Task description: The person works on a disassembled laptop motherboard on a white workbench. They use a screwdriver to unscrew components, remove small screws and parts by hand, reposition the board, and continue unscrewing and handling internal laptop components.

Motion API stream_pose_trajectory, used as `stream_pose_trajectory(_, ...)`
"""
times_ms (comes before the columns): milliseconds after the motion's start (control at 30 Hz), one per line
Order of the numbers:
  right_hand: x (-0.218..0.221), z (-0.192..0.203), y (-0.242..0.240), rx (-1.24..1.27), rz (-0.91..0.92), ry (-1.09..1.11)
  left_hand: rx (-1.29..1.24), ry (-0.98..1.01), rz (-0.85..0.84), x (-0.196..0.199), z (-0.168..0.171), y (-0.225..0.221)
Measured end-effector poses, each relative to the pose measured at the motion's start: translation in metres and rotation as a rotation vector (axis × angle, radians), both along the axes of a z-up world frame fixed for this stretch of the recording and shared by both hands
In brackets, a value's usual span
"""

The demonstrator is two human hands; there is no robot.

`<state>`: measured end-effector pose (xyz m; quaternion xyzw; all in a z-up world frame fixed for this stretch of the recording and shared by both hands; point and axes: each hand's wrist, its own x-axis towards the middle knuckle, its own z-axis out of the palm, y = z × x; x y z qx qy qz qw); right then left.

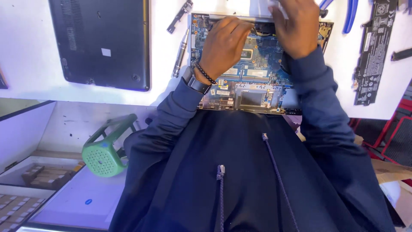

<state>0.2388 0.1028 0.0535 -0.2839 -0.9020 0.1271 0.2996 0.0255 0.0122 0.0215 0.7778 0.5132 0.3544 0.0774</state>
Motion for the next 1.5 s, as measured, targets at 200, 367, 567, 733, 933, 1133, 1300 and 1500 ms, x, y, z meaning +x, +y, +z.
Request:
stream_pose_trajectory(200, 0.008, 0.018, -0.043, -0.124, 0.072, -0.023, -0.033, -0.300, -0.064, 0.008, 0.001, -0.001)
stream_pose_trajectory(367, 0.010, 0.015, -0.048, -0.271, 0.023, 0.164, -0.075, -0.510, -0.076, 0.012, 0.017, 0.000)
stream_pose_trajectory(567, 0.015, 0.015, -0.047, -0.254, 0.078, 0.201, -0.013, -0.139, -0.150, -0.004, -0.001, 0.000)
stream_pose_trajectory(733, 0.017, 0.014, -0.045, -0.075, 0.115, 0.050, 0.069, 0.054, -0.189, -0.009, 0.003, 0.003)
stream_pose_trajectory(933, 0.021, 0.009, -0.035, -0.031, 0.089, 0.019, 0.100, -0.068, -0.142, -0.003, 0.000, 0.020)
stream_pose_trajectory(1133, 0.030, 0.025, -0.037, -0.328, 0.060, 0.098, 0.085, -0.202, -0.251, -0.004, -0.001, 0.023)
stream_pose_trajectory(1300, 0.025, 0.013, -0.040, -0.309, 0.020, 0.074, 0.098, -0.074, -0.200, -0.008, 0.005, 0.021)
stream_pose_trajectory(1500, 0.010, -0.005, -0.035, -0.068, 0.056, 0.025, 0.072, 0.094, -0.150, -0.019, -0.011, 0.015)
